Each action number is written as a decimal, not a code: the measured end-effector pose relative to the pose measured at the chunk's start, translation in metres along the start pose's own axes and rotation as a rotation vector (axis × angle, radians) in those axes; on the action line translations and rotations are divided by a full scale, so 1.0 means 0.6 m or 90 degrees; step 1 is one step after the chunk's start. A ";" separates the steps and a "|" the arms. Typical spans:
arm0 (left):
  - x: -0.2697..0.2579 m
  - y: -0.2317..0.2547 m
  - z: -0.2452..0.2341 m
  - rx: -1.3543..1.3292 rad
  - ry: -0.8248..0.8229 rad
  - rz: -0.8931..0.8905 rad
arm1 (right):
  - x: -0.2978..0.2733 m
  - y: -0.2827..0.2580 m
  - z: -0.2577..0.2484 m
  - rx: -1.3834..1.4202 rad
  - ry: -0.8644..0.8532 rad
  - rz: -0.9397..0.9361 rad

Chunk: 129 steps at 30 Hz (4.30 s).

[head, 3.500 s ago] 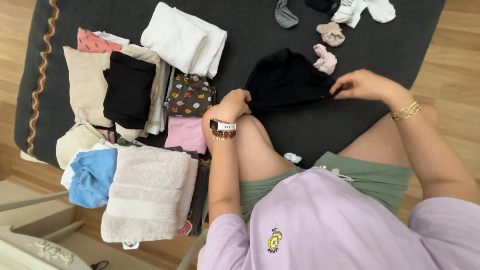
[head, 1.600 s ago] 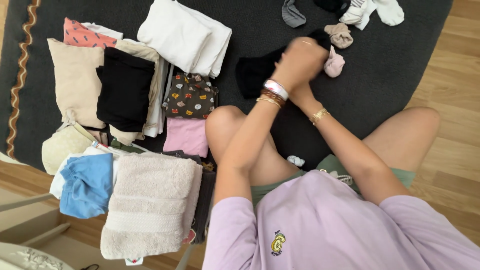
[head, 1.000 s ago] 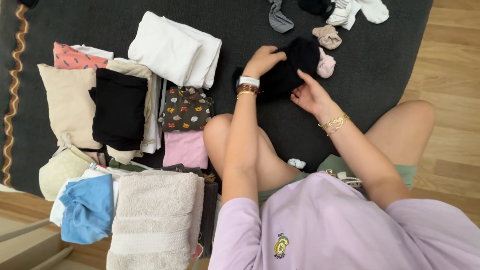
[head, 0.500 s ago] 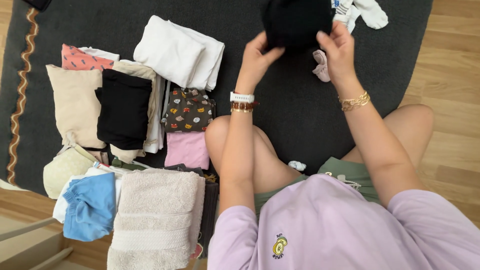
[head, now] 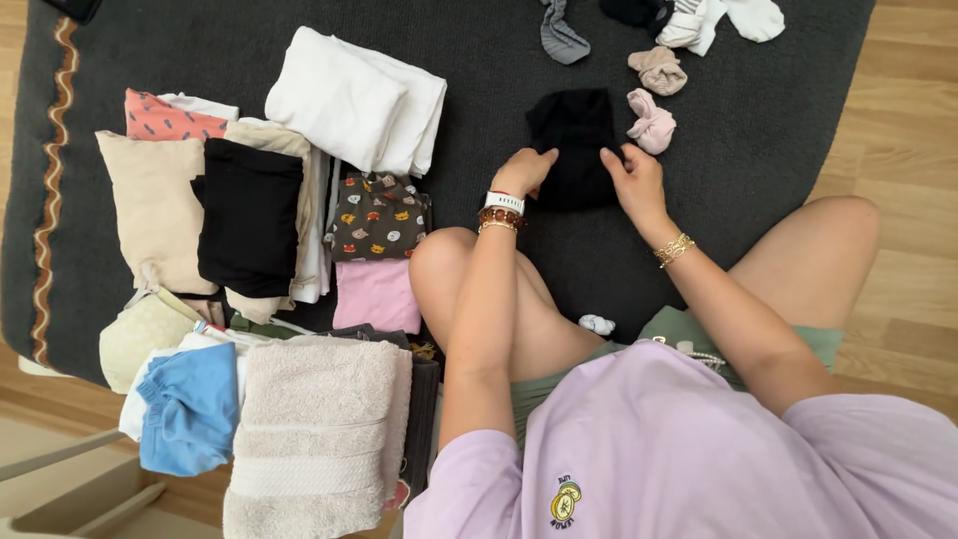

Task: Folding various items of laundry and organizing them into neat piles.

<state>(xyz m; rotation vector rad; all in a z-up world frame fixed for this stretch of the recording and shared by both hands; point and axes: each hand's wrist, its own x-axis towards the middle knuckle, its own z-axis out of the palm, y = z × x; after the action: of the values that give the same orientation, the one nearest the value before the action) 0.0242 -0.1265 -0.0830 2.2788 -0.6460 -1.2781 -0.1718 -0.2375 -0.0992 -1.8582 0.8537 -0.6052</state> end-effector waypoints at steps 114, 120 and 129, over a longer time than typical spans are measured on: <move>-0.737 -0.091 0.051 -0.036 1.023 0.557 | -0.065 -0.326 0.096 0.384 -0.407 -0.179; -0.482 0.074 0.003 -0.056 0.824 0.611 | 0.006 -0.252 -0.007 0.250 -0.266 -0.199; -0.185 0.220 -0.049 0.014 0.802 0.572 | 0.167 -0.189 -0.025 -0.049 -0.160 -0.268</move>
<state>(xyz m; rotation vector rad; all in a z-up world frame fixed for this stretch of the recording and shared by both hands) -0.0253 -0.1607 0.0811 1.8633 -0.9299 0.5660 -0.0860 -0.2909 0.0140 -2.1490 0.3244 -0.5824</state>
